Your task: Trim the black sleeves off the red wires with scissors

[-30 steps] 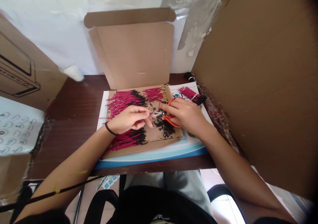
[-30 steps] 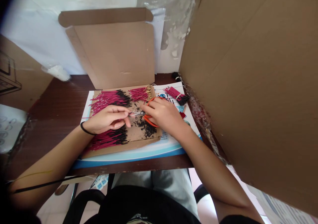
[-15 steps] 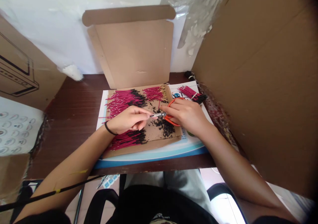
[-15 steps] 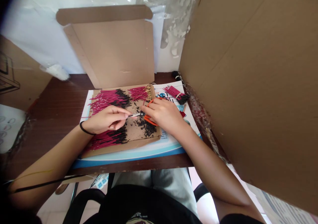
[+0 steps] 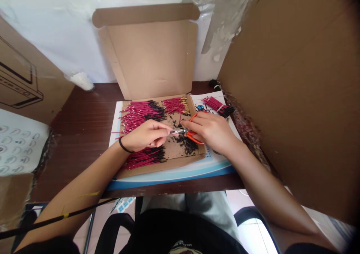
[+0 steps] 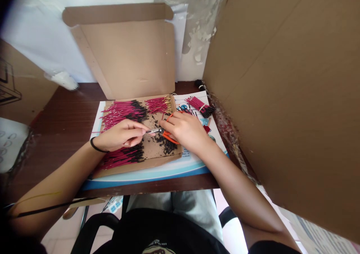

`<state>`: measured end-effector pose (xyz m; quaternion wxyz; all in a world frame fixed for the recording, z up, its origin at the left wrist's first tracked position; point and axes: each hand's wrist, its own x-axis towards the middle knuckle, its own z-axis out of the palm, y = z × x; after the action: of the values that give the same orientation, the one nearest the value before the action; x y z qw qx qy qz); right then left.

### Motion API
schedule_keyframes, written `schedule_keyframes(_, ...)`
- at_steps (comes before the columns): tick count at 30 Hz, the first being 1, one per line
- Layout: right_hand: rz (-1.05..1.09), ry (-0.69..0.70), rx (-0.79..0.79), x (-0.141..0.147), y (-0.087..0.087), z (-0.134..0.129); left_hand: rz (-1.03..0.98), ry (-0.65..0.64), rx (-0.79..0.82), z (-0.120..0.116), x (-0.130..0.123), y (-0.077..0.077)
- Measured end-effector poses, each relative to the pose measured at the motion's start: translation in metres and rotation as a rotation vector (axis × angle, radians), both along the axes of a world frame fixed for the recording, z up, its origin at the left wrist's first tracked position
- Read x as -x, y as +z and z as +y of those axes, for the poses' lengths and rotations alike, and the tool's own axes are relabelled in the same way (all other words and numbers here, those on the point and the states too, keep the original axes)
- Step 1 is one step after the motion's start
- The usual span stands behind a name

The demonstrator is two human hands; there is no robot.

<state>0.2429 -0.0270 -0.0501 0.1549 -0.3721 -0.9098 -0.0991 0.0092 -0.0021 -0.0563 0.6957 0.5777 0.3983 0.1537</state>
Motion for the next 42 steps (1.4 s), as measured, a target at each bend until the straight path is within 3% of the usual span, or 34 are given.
schedule_keyframes(31,-0.034,0.007,-0.038,-0.0017,-0.0096,0.0009,-0.149,0.036,0.145,0.0039,0.0028,-0.0028)
schedule_keyframes(42,-0.066,-0.045,0.039,0.0002,-0.0078,-0.0004,-0.173,0.010,0.152,0.0052,0.0040,-0.0027)
